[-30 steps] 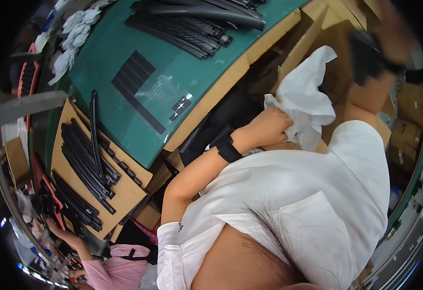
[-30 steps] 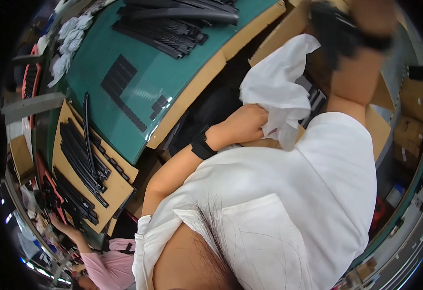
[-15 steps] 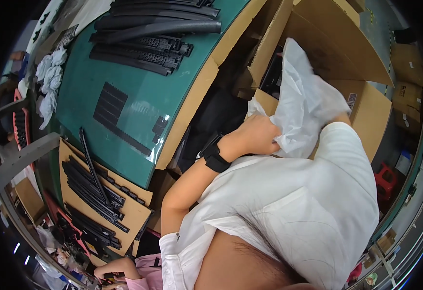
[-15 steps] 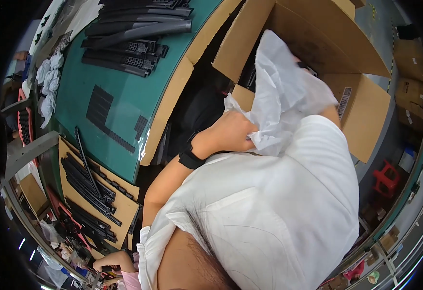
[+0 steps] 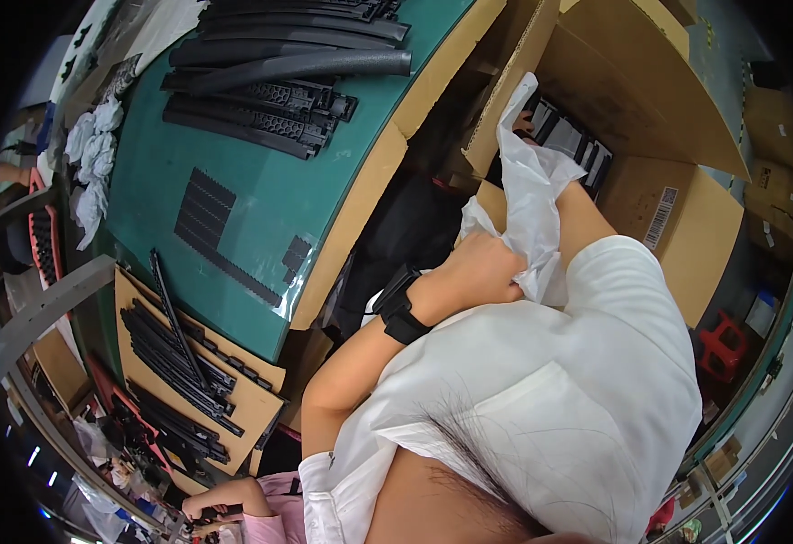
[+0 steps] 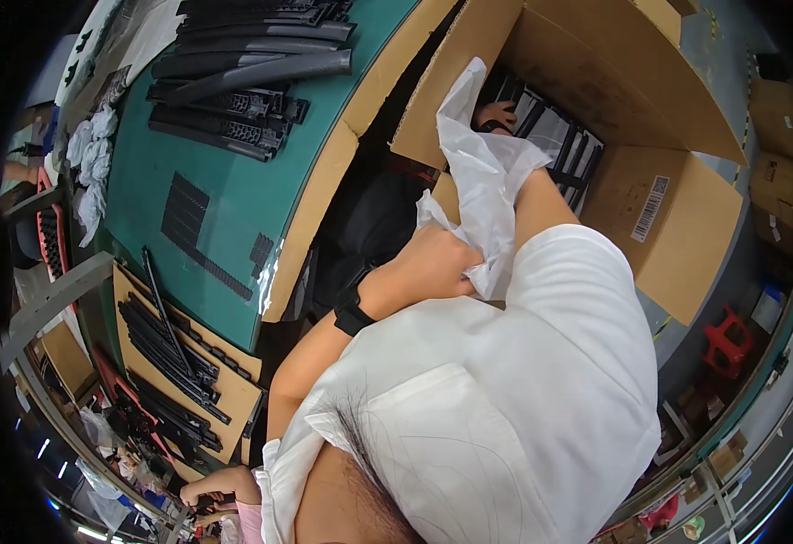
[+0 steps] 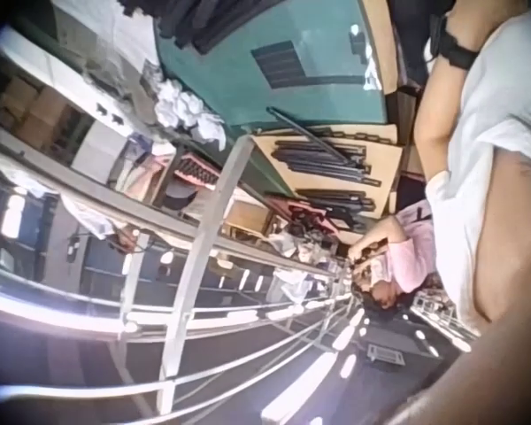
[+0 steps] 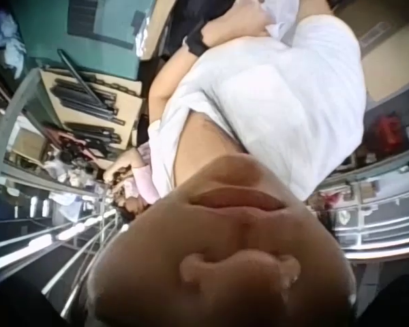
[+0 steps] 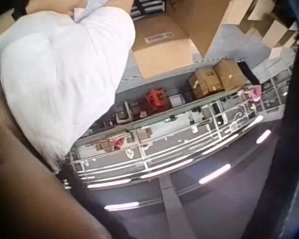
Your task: The person applies adhesive strips to plastic components by hand, presses the components together, and places the assembled units into a cardboard box. After filling the box, the person covers the items with a white plastic sheet and continues assembling more plastic components.
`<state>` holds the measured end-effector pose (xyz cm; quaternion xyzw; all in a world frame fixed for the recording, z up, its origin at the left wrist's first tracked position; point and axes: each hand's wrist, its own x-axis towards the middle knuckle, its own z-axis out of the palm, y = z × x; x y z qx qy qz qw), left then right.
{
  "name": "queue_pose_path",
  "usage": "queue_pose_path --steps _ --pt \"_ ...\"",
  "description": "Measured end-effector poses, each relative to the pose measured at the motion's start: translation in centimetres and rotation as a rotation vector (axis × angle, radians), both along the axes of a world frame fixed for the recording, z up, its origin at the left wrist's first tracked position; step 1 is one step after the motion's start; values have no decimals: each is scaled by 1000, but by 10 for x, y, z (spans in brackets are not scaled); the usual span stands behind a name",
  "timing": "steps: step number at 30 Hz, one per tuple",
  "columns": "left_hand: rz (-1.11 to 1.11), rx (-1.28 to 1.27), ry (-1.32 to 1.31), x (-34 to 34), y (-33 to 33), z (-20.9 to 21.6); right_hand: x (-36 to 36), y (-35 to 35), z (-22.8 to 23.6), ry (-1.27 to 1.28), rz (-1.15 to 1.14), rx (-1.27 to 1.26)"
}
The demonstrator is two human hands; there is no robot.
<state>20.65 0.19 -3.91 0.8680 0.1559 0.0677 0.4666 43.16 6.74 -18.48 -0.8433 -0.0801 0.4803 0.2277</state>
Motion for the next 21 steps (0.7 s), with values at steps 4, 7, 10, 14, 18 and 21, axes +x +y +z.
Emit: queue_pose_path --steps 4,7,10,14,18,21 --pt "10 5 16 0 -1 0 17 -13 -31 -36 17 -106" --pt "18 3 33 -1 0 1 50 -63 -38 -155 -14 -156" --pt "56 -4 0 1 -5 -5 65 -88 -54 -277 -50 -210" --pt "82 -18 17 -2 -4 -6 66 -103 -82 -429 -90 -277" --pt "99 -18 23 -5 -2 -2 36 -50 -130 -583 -116 -344" --pt "22 -19 -15 12 -2 -1 35 52 -170 -744 -241 -412"
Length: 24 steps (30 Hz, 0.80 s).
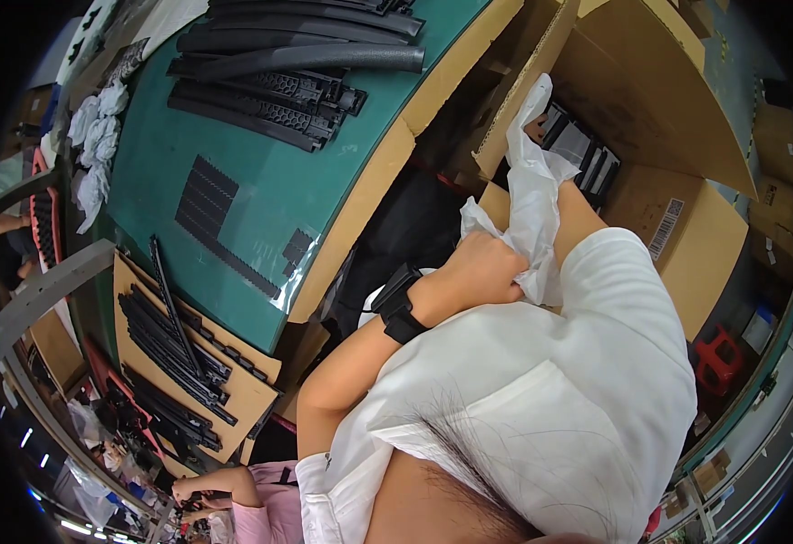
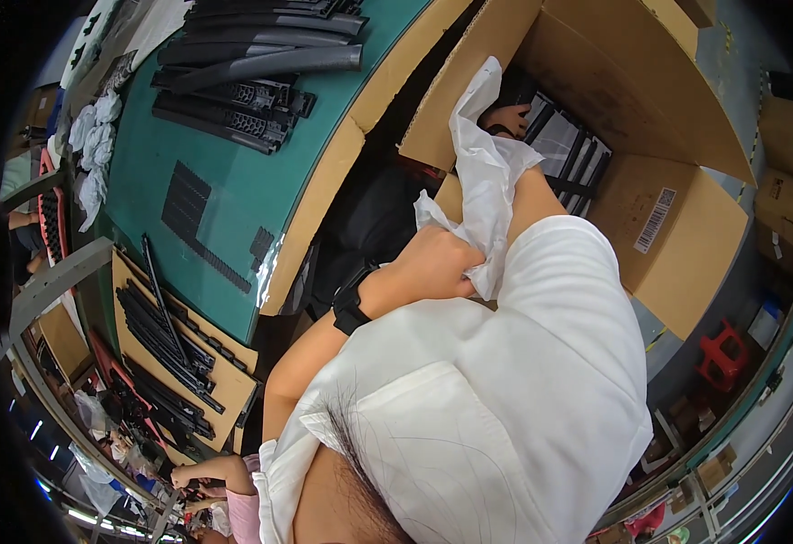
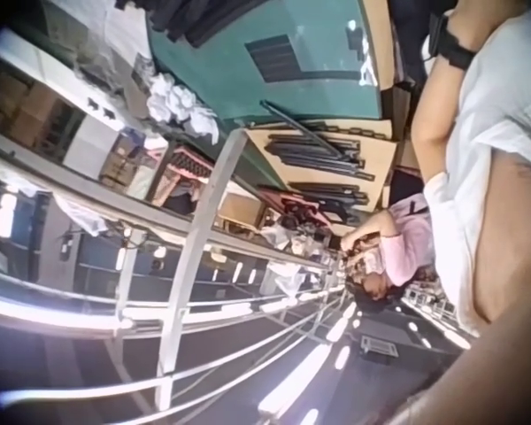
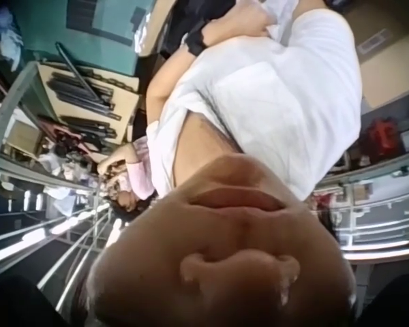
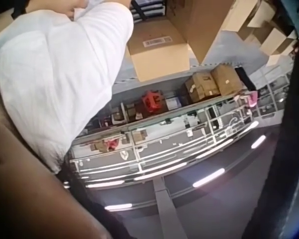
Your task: The person applies adhesive strips to plastic components by hand, presses the components together, and places the assembled units into a cardboard box. After filling the box, the person covers the items with a white plastic sheet and continues assembling more plastic components.
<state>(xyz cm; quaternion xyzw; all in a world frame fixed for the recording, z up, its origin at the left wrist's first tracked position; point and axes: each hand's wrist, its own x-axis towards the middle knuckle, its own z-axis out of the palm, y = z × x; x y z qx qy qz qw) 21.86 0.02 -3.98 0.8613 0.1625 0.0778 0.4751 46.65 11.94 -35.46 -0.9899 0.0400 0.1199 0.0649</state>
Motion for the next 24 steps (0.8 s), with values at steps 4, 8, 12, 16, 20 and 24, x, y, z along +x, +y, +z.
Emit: queue_pose_path --steps 4,8,12,16,20,24 --pt "84 34 23 -14 0 -1 -44 19 21 105 182 163" --pt "111 49 -11 -14 -4 -4 -34 -4 60 185 344 382" --pt "85 58 -2 -10 -5 0 -16 -50 108 274 499 601" --pt "80 55 -17 -13 -5 1 9 -89 154 366 666 816" --pt "97 65 -21 -12 -5 2 34 -125 209 447 794 976" --pt "112 89 -5 -10 -3 2 49 -97 325 377 771 1171"
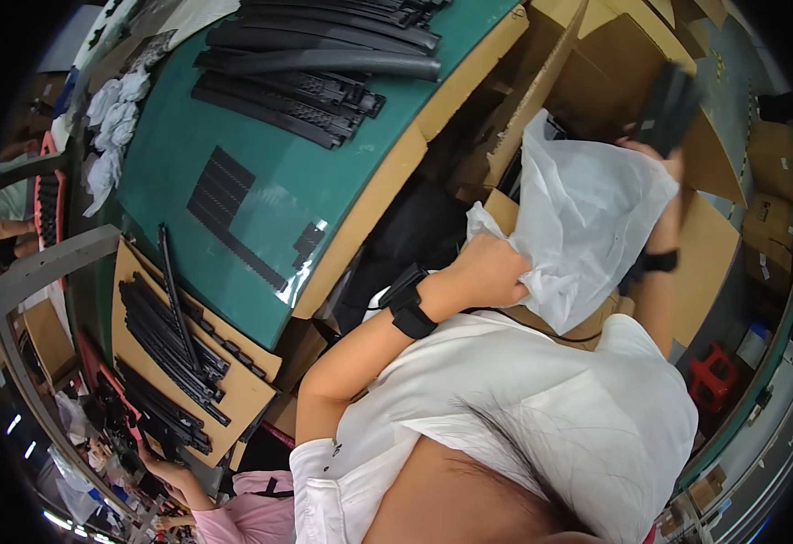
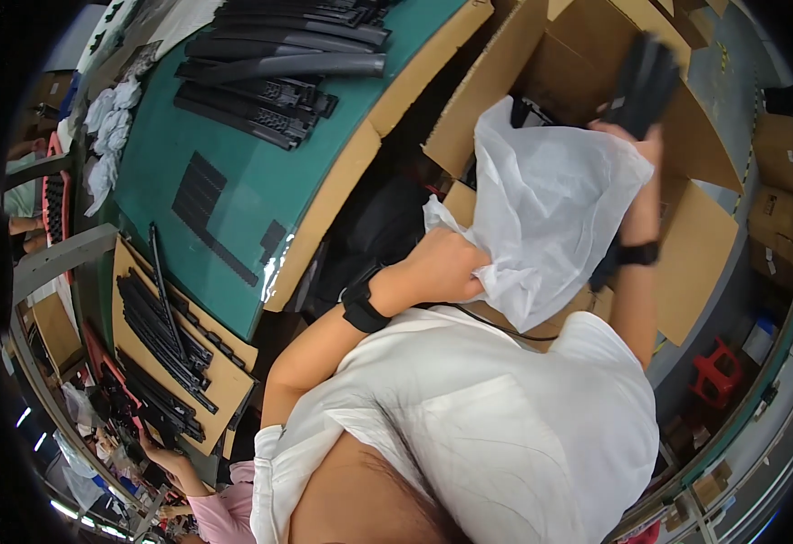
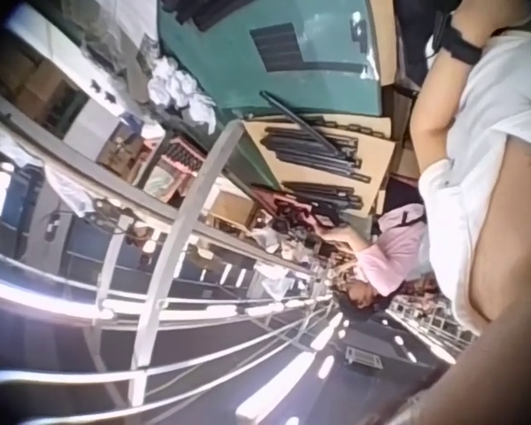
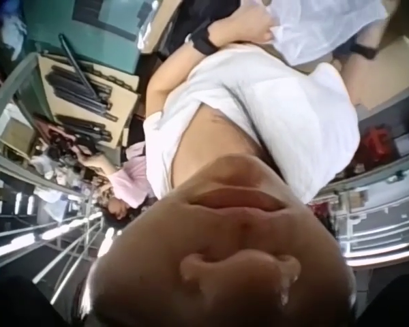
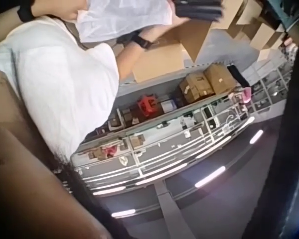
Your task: The person applies adhesive strips to plastic components by hand, presses the components together, and places the assembled units into a cardboard box. After filling the box, the person covers the items with a white plastic sheet and continues assembling more plastic components.
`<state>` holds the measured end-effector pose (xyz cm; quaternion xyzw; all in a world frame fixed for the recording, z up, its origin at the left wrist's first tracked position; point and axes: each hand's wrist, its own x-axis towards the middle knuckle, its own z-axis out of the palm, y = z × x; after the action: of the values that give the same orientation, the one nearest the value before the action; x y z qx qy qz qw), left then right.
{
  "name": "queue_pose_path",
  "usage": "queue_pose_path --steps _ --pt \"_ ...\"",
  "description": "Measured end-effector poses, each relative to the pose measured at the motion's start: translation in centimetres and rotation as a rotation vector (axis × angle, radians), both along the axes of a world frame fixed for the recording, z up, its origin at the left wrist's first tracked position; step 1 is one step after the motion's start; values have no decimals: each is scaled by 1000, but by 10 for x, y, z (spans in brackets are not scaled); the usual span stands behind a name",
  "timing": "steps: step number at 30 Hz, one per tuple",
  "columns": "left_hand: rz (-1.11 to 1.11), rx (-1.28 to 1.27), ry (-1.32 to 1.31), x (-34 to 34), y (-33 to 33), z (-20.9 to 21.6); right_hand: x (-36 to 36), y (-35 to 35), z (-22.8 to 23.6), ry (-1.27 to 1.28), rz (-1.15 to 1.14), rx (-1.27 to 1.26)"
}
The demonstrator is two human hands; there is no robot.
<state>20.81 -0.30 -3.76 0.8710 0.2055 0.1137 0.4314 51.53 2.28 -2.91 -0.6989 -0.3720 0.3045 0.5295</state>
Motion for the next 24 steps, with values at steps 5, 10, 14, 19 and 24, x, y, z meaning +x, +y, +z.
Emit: queue_pose_path --steps 5,10,14,19,24 --pt "-14 -17 64 -2 2 -1 -72 59 184 -59 202 288" --pt "1 -14 62 1 0 -4 -198 160 232 -338 809 210" --pt "31 -46 10 2 -3 -9 -266 251 173 -578 1031 23" --pt "75 -87 -107 -3 -3 -18 -336 285 80 -1050 869 -164" --pt "55 -81 -109 0 -1 -14 -331 293 71 -967 1025 -157"
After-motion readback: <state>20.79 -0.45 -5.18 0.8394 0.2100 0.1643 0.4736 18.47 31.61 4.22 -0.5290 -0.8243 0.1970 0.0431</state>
